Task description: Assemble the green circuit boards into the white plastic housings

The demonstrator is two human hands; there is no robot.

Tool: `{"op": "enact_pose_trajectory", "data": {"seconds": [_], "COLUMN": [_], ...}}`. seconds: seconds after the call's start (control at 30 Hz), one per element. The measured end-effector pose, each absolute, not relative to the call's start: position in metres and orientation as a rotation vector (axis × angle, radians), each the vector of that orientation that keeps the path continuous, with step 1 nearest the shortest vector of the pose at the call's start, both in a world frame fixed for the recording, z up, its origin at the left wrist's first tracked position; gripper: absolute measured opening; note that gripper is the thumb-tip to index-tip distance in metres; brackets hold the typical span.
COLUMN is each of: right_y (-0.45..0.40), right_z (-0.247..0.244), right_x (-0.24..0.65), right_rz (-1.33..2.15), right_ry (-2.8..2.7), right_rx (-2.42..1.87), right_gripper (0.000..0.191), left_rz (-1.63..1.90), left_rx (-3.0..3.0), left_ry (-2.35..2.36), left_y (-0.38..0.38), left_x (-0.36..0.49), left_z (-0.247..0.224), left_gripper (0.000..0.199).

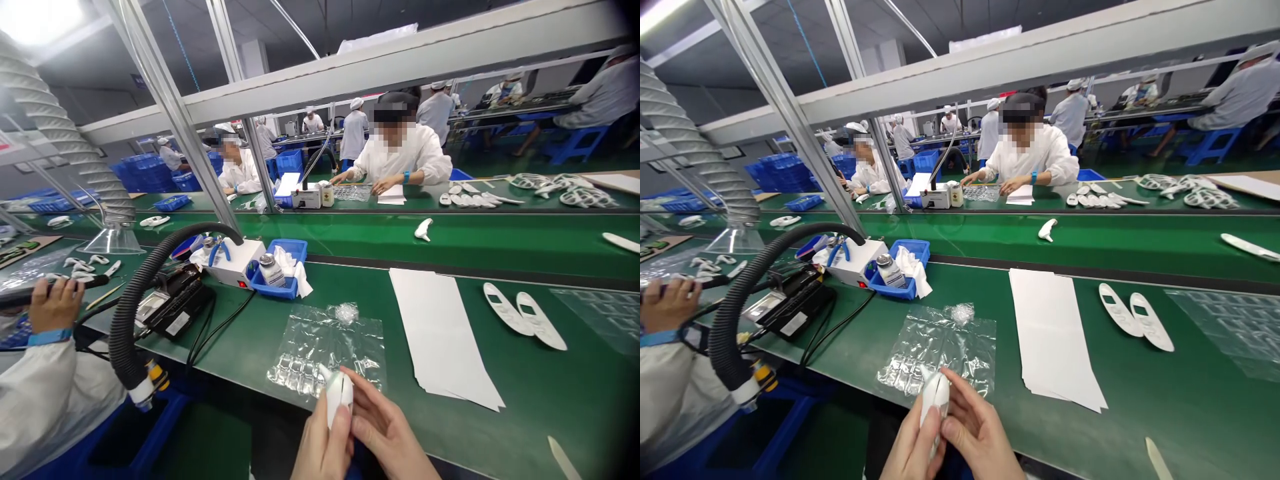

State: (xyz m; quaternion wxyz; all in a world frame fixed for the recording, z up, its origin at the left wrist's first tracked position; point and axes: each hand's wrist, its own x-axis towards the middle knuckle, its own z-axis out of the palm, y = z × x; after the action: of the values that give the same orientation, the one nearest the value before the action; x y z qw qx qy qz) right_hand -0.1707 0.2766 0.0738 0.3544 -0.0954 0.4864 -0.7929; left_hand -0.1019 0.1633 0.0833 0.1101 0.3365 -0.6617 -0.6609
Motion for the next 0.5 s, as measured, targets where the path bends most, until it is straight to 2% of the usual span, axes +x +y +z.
{"op": "enact_pose_trajectory", "data": {"seconds": [0.17,0.23,0.33,0.5], "right_y": [0.246,0.232,0.218,0.211], "right_z": [0.061,0.056,0.054,0.055], "right_x": [-0.153,-0.152,-0.159,-0.169], "right_rz": [-2.193,-2.238,-2.286,-2.266], "right_ry": [1.181,1.162,1.142,1.156], "right_rx": [-0.153,-0.098,-0.076,-0.098], "right_gripper": [0.074,0.074,0.067,0.067], "left_rz": [-1.799,-1.782,-1.735,-1.562], "left_rx": [1.109,1.019,0.767,0.545], "left_ry": [-2.0,-2.065,-2.269,-2.517], "left_y": [0.145,0.138,0.128,0.114], "left_x": [-0.123,-0.132,-0.143,-0.15], "left_z": [0.107,0.116,0.121,0.114], "left_gripper": [0.068,0.06,0.035,0.028]}}
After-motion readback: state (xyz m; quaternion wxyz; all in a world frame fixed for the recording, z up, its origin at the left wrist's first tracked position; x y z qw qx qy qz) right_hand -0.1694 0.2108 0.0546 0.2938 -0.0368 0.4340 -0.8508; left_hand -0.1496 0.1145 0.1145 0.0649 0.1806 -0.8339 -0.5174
